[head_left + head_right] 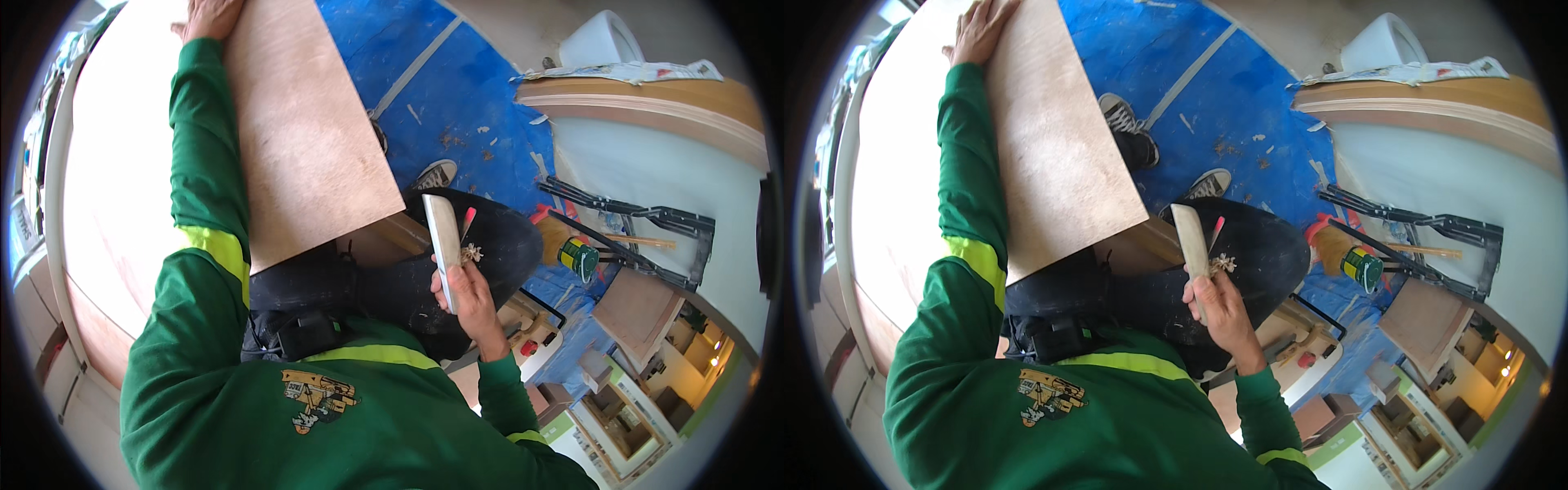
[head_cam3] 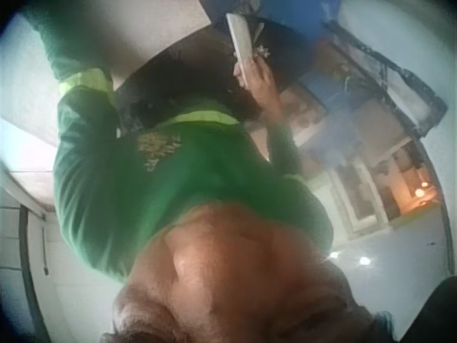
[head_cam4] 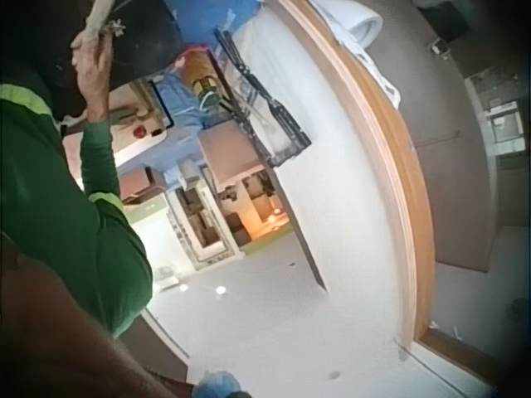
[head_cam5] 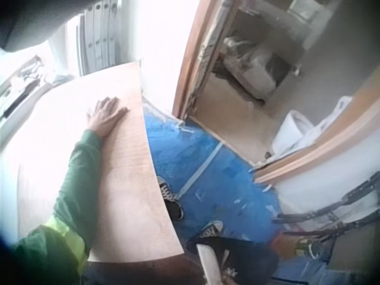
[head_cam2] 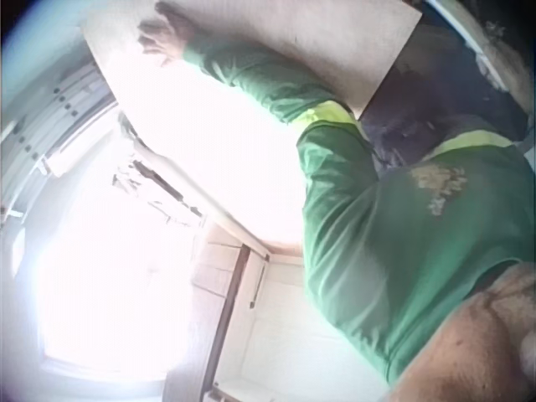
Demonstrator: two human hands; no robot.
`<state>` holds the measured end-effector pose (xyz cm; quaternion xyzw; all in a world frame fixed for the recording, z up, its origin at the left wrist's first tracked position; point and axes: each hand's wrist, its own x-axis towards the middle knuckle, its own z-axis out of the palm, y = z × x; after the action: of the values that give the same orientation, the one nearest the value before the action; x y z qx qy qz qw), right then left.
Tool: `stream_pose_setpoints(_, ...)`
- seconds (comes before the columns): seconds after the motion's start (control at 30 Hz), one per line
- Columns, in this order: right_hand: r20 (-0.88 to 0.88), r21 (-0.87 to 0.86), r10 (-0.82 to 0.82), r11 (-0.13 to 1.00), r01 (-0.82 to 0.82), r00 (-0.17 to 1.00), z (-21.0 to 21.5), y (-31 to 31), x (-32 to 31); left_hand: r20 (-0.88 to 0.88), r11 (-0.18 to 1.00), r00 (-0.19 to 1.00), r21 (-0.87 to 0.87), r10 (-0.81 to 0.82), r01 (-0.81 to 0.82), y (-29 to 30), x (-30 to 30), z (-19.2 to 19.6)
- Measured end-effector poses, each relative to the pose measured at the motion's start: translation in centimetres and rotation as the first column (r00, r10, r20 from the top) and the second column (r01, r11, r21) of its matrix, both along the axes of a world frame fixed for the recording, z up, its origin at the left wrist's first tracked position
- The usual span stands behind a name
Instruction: The person kneels on a blue protective sheet and repeatedly places a large wooden panel onto a curved wooden surface, aligns it, and uses a small wooden block to tap the edges. The person lifts and repositions the panel multiple times to adjust fit.
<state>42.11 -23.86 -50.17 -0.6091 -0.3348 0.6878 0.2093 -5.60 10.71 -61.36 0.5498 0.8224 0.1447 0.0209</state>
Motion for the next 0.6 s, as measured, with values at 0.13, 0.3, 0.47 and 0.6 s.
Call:
stream_pose_setpoints(0.13,-0.111,0.024,-0.078,0.996,0.081,0.991,-1.7,3.9,-0.7,-0.173,0.997,0.985,0.074,-0.008,0.021,1.5,-4.4,-4.8)
stream_pose_setpoints(0.3,-0.409,-0.210,-0.414,0.910,0.358,0.813,-6.7,13.2,-5.6,0.064,0.997,0.997,0.061,0.051,-0.055,0.0,-0.1,0.0)
stream_pose_setpoints(0.47,-0.171,0.136,0.090,0.988,-0.067,0.981,-6.4,21.5,-12.1,0.070,0.996,0.995,0.054,0.067,-0.071,-0.3,0.0,0.5)
stream_pose_setpoints(0.6,-0.088,0.428,0.119,0.901,-0.070,0.989,-8.9,27.2,-17.9,0.089,0.995,0.994,0.074,0.057,-0.064,-0.3,0.2,0.4)
